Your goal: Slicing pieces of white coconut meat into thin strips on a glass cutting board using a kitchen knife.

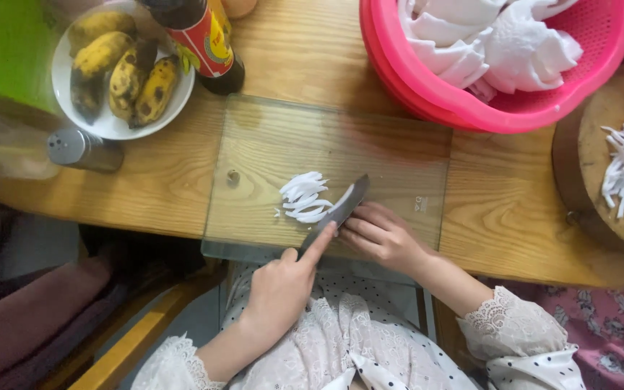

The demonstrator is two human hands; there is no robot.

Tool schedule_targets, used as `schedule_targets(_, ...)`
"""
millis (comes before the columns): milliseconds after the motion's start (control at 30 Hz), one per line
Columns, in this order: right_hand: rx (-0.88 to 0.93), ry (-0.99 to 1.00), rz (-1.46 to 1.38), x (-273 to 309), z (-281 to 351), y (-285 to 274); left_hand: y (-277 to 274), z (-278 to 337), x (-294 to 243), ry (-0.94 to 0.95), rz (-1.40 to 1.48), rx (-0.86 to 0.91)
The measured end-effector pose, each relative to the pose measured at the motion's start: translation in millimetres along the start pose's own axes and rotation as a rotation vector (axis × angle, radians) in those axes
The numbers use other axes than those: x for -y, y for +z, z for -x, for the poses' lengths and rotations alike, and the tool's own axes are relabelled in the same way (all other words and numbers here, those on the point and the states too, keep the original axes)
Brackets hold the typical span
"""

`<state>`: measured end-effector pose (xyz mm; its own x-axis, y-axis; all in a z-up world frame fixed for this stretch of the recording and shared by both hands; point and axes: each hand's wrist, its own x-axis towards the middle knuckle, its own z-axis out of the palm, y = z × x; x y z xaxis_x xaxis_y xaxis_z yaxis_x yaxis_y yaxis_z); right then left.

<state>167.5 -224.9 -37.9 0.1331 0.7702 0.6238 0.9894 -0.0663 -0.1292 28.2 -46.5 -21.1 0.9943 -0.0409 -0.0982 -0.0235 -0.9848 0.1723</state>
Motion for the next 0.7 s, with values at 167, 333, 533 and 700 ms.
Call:
schedule_targets(167,-0.103,0.010,0.076,-6,19,-2,-10,8,23,0.060,-0.004,-0.236)
schedule_targets(333,-0.018,0.334,0.015,-6,-13,-27,-14,21,39,0.142,-0.046,-0.291)
schedule_targets(533,0.282,0.490,-0.165,-23,-34,-11,-13,34,54,0.168,-0.054,-0.222)
schedule_targets(700,0.200,0.400,-0.261,-31,-58,9,-5,47,64,0.071,0.037,-0.187)
